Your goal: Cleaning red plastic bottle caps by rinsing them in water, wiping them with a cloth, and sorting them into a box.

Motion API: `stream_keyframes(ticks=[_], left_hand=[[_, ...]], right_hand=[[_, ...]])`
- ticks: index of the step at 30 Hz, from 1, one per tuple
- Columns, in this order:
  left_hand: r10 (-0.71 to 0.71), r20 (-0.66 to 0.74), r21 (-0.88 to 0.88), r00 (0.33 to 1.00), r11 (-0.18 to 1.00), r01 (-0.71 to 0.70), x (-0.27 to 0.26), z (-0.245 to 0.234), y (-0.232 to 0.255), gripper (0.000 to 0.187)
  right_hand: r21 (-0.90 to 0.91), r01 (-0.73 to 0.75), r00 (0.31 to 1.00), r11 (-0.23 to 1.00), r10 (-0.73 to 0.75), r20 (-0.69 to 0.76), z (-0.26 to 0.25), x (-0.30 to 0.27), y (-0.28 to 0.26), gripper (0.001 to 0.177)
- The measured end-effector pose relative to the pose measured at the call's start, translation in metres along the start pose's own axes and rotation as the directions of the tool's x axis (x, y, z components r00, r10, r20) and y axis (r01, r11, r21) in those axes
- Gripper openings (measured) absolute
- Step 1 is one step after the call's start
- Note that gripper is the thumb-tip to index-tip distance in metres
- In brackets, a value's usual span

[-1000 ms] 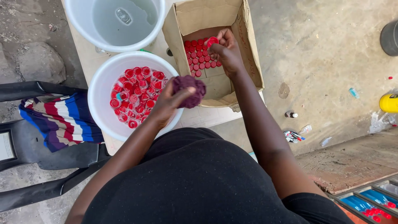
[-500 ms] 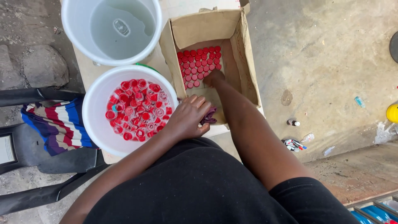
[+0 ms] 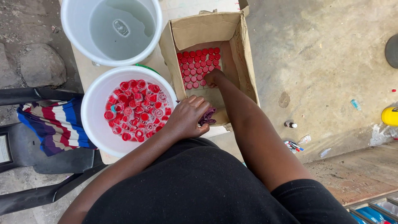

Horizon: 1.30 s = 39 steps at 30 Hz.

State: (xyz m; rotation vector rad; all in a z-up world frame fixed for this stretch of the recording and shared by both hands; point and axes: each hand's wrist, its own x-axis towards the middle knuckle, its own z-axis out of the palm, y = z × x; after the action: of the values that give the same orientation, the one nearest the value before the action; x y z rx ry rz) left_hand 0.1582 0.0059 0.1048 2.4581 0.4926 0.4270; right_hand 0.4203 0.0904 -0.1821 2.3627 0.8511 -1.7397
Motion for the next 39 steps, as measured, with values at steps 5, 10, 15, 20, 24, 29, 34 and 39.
stream_keyframes(ticks=[5, 10, 15, 20, 24, 29, 34, 39], left_hand=[[-0.043, -0.078, -0.111, 0.996, 0.993, 0.034, -0.002, -0.002, 0.001, 0.043], [-0.272, -0.285, -0.399, 0.919, 0.905, 0.144, -0.004, -0.018, 0.011, 0.046], [-0.270, -0.513, -0.501, 0.815, 0.865, -0.028, -0.004, -0.030, 0.010, 0.067], [-0.191, -0.546, -0.470, 0.816, 0.876, -0.110, -0.028, -0.037, 0.000, 0.092], [-0.362, -0.411, -0.225, 0.837, 0.930, 0.292, -0.069, -0.043, -0.055, 0.058], [-0.810, 0.001, 0.057, 0.586, 0.585, 0.809, -0.107, -0.026, -0.117, 0.048], [-0.812, 0.130, 0.010, 0.568, 0.574, 0.819, -0.121, 0.022, -0.193, 0.051], [-0.870, 0.054, -0.385, 0.490, 0.435, 0.814, -0.127, 0.009, -0.179, 0.048]], right_hand=[[-0.190, 0.246, 0.961, 0.951, -0.265, -0.083, -0.046, -0.026, -0.019, 0.031], [0.332, 0.578, 0.816, 0.745, -0.514, -0.266, -0.027, -0.283, -0.068, 0.031], [0.443, 0.790, 0.576, 0.424, -0.760, -0.300, 0.033, -0.365, -0.036, 0.043], [0.565, 0.768, 0.607, 0.301, -0.624, -0.493, 0.032, -0.373, -0.037, 0.026], [0.775, 0.631, 0.657, -0.025, -0.515, -0.551, 0.014, -0.418, -0.055, 0.036], [0.876, 0.394, 0.674, -0.277, -0.561, -0.480, 0.032, -0.432, -0.059, 0.048], [0.918, 0.357, 0.692, -0.173, -0.610, -0.385, 0.069, -0.406, -0.063, 0.043], [0.957, 0.246, 0.759, -0.151, -0.584, -0.287, 0.086, -0.383, -0.052, 0.033]])
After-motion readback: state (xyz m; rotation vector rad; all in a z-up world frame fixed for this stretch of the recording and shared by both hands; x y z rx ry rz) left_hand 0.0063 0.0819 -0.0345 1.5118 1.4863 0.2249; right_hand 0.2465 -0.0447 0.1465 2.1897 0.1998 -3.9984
